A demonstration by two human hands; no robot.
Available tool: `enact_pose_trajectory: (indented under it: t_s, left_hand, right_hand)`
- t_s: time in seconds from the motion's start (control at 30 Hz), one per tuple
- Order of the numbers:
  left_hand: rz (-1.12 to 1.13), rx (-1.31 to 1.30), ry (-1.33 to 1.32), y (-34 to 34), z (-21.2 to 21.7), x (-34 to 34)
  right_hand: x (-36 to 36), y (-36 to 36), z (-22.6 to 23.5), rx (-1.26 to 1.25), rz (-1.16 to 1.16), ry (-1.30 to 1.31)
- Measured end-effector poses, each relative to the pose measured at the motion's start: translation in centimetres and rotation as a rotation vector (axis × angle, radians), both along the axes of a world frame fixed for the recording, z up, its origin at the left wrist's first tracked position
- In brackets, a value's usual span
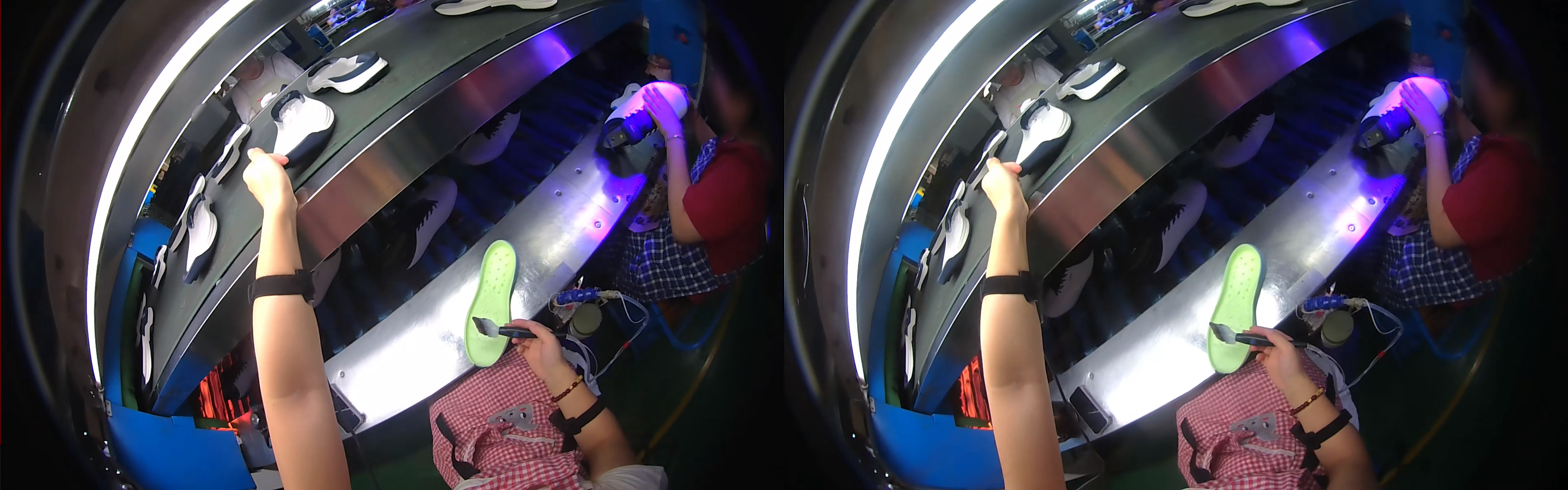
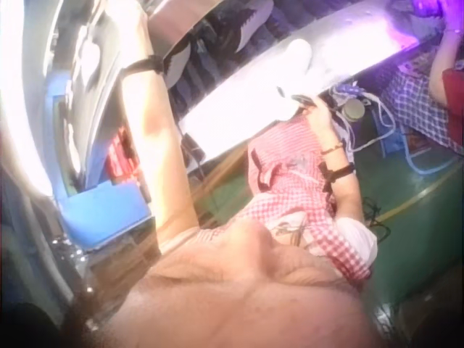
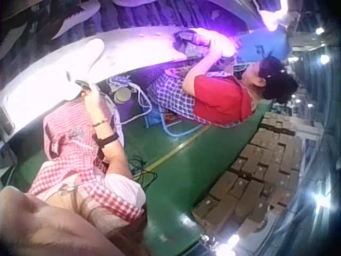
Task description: Apply adhesive to the edges and interior of shoe soles using a brush.
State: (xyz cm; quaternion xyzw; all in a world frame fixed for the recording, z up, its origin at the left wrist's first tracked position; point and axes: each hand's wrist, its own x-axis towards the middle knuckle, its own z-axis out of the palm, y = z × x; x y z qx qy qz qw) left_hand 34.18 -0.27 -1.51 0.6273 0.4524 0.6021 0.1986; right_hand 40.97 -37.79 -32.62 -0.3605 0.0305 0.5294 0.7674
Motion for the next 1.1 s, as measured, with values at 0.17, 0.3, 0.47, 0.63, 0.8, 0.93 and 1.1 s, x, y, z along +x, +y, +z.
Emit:
enact_pose_trajectory:
  t_s: [0.17, 0.3, 0.47, 0.63, 0.8, 0.93, 1.1]
  left_hand:
    - [-0.232, -0.101, -0.067, -1.4, 0.3, -0.4]
    - [-0.214, -0.098, -0.073, -2.4, 0.6, -0.3]
    - [-0.195, -0.066, -0.145, -2.4, 0.4, -0.8]
    - [-0.186, -0.078, -0.18, -2.9, 0.6, -1.1]
    - [-0.213, -0.081, -0.183, -2.9, 0.5, -1.6]
    - [-0.227, -0.075, -0.198, -3.2, 0.4, -1.5]
    - [-0.2, -0.082, -0.198, -2.0, 0.2, -1.1]
  right_hand:
    - [-0.4, 0.0, 0.1, 0.01, -0.026, -0.006]
    - [-0.7, -0.2, -0.7, 0.023, -0.055, -0.024]
    - [-1.1, -0.2, -1.2, 0.024, -0.055, -0.041]
    - [-1.6, -0.3, -1.7, 0.036, -0.049, -0.051]
    - [-2.5, -0.6, -0.8, 0.014, -0.058, -0.05]
    - [-2.5, -0.7, -1.0, 0.029, -0.058, -0.049]
    - [-1.9, -0.1, -1.0, 0.036, -0.057, -0.029]
